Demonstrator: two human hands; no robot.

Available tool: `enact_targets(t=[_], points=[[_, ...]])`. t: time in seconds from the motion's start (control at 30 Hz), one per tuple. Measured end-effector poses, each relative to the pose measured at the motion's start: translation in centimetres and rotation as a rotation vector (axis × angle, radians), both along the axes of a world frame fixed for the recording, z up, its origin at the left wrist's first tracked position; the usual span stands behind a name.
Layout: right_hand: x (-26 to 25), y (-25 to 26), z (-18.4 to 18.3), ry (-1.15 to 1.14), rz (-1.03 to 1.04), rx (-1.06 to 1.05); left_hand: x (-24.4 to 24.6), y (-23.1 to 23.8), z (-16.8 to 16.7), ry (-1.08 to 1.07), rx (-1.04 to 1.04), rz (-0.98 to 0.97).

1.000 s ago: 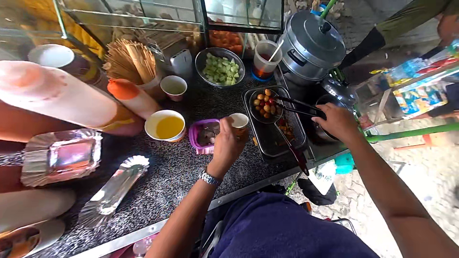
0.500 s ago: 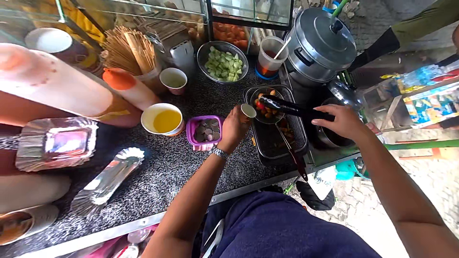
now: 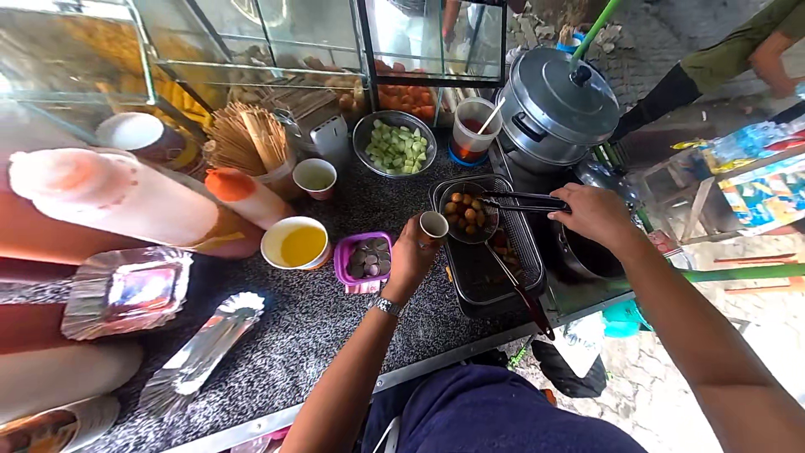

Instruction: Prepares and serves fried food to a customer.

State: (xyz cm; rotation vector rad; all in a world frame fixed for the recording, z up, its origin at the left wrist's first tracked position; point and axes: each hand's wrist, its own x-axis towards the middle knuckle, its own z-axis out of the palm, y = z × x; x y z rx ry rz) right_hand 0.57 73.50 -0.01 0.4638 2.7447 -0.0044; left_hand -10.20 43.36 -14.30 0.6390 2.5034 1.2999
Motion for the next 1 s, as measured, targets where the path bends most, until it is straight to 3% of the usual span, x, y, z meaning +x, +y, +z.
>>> enact_targets(t=[0.2, 0.43, 0.6, 0.8, 1.0], points=[[-1.3, -1.1, -0.3, -0.025, 0.125, 0.006, 0.1, -0.3, -0.2, 0.022, 0.010, -0.019], [-0.4, 1.0, 3.9, -0.129, 0.138, -0.013, 0.2, -1.4, -0.6, -0.003, -0.002, 0.002], [-1.9, -1.3, 0.2, -0.069, 0.178, 0.079, 0.2, -1.0, -0.8, -0.030, -0.014, -0.018], [-2.7, -4.0, -1.0, -0.144, 0.253, 0.206, 0.2, -0.7, -0.7, -0.039, -0.025, -0.022], [-0.3, -0.8, 3.6, 0.065, 0.192, -0.061, 0.3, -0.5, -0.8, -0.024, -0.045, -0.052]])
